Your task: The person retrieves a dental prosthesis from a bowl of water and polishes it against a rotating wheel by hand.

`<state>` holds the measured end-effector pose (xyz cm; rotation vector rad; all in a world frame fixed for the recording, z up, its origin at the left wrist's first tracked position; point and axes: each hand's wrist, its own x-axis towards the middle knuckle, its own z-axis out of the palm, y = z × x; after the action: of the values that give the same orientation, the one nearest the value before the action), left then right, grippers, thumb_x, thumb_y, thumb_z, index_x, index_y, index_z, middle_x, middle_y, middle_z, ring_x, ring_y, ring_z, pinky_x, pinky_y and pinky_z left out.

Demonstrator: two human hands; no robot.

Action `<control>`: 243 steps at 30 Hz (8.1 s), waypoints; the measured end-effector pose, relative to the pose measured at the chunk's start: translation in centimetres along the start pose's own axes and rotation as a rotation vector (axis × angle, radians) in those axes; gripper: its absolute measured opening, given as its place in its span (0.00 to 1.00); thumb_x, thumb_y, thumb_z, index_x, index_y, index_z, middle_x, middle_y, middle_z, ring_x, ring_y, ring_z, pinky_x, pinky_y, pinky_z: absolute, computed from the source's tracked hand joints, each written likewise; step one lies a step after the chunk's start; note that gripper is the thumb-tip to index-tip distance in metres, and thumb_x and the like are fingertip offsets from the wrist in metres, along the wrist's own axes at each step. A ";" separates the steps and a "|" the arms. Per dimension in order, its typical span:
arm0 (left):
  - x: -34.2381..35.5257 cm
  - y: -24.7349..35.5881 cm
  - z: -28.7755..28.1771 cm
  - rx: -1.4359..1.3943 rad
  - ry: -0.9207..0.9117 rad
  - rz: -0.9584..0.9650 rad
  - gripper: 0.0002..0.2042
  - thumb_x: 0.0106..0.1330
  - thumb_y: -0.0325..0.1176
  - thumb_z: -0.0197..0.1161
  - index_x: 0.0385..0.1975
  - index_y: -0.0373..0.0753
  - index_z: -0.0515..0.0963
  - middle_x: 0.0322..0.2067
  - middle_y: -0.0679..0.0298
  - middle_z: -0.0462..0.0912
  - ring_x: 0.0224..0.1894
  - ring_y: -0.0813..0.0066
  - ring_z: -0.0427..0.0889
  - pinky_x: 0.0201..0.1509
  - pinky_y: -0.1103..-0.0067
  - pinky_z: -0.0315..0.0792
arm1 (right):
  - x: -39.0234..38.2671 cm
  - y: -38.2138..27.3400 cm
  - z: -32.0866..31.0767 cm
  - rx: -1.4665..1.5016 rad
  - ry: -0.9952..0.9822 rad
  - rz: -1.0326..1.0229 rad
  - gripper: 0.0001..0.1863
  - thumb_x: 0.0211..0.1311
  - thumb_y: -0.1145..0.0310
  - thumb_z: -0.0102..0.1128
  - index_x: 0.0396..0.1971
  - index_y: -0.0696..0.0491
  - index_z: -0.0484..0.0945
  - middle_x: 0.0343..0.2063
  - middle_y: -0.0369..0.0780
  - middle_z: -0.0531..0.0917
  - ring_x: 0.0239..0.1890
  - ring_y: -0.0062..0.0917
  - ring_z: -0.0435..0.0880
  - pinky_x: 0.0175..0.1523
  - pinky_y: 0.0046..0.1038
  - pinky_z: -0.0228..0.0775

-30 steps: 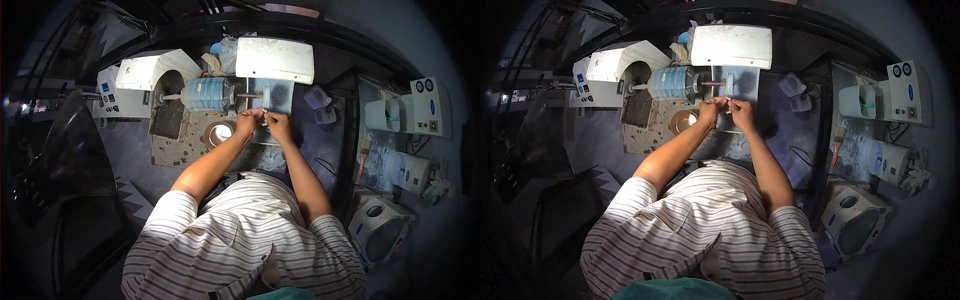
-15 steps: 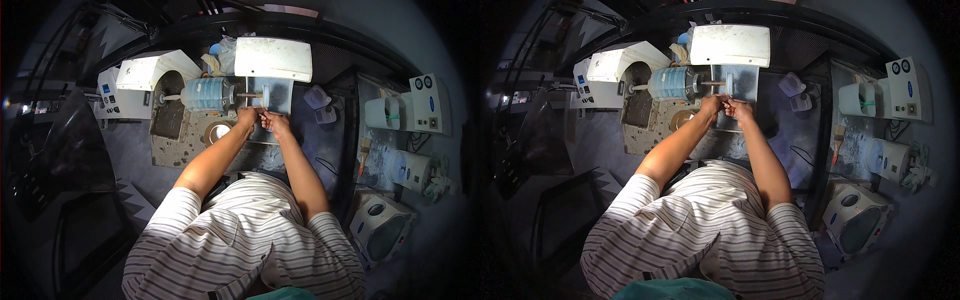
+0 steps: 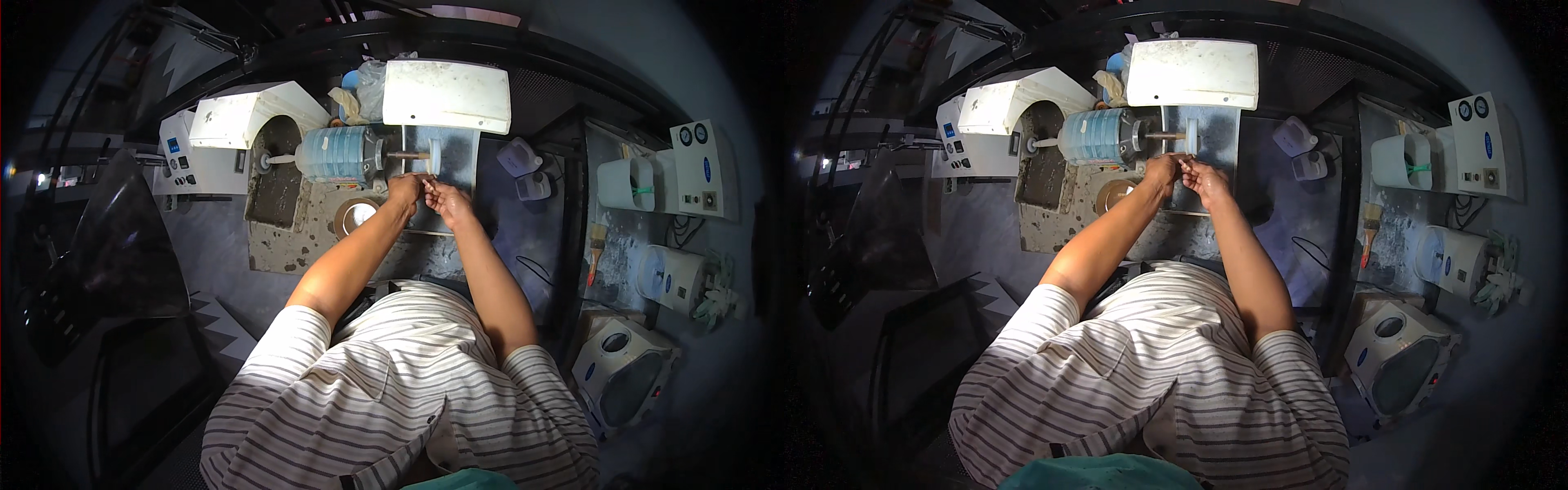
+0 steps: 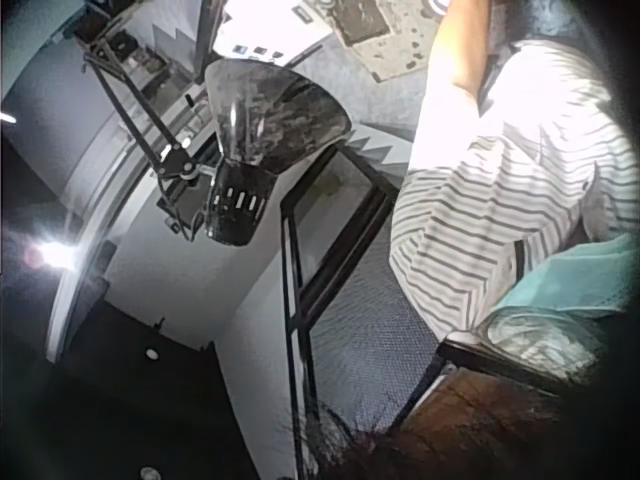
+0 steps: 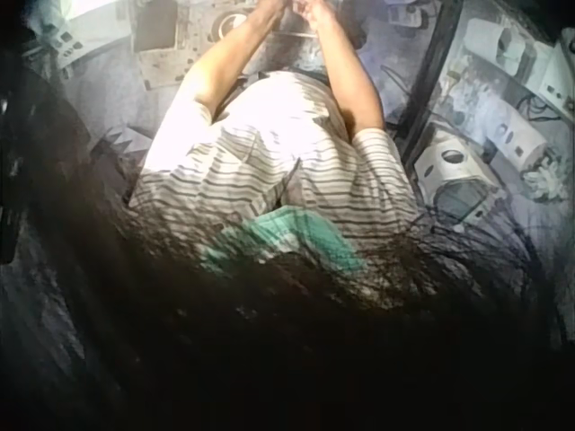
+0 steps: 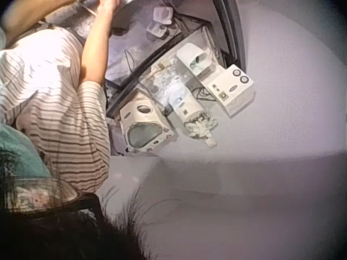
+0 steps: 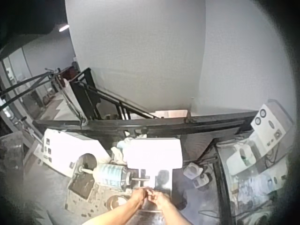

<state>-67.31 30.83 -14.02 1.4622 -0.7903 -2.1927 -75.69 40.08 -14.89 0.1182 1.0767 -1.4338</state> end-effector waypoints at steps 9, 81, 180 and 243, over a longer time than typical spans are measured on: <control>-0.3 0.2 0.0 0.037 0.001 -0.009 0.04 0.53 0.20 0.58 0.28 0.27 0.76 0.21 0.59 0.77 0.21 0.72 0.74 0.25 0.78 0.71 | 0.1 0.2 -0.2 -0.058 -0.008 0.000 0.10 0.57 0.67 0.56 0.34 0.57 0.77 0.26 0.36 0.80 0.28 0.19 0.78 0.34 0.21 0.71; -3.3 2.5 0.9 1.036 0.110 0.827 0.07 0.57 0.28 0.55 0.30 0.30 0.75 0.25 0.46 0.78 0.31 0.49 0.79 0.33 0.68 0.72 | 0.9 -1.3 1.1 -0.102 0.162 -0.221 0.04 0.59 0.78 0.51 0.29 0.63 0.74 0.28 0.44 0.80 0.29 0.28 0.82 0.36 0.26 0.76; -4.7 1.5 -1.3 0.968 0.073 0.930 0.06 0.57 0.26 0.56 0.29 0.30 0.73 0.22 0.47 0.77 0.25 0.52 0.79 0.28 0.70 0.71 | 1.4 0.2 -0.1 -0.064 -0.022 -0.183 0.08 0.58 0.74 0.55 0.33 0.64 0.75 0.30 0.44 0.81 0.32 0.30 0.82 0.40 0.27 0.77; -2.6 0.6 0.7 0.831 0.163 0.812 0.03 0.57 0.24 0.55 0.25 0.30 0.72 0.20 0.49 0.77 0.25 0.52 0.79 0.28 0.69 0.70 | 1.8 -2.0 -0.1 -0.131 0.085 -0.184 0.08 0.61 0.78 0.48 0.36 0.67 0.71 0.32 0.50 0.80 0.32 0.34 0.83 0.40 0.30 0.78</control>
<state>-67.01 32.05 -11.57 1.2413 -1.9486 -1.1437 -77.80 38.40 -15.08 -0.0145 1.2749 -1.5279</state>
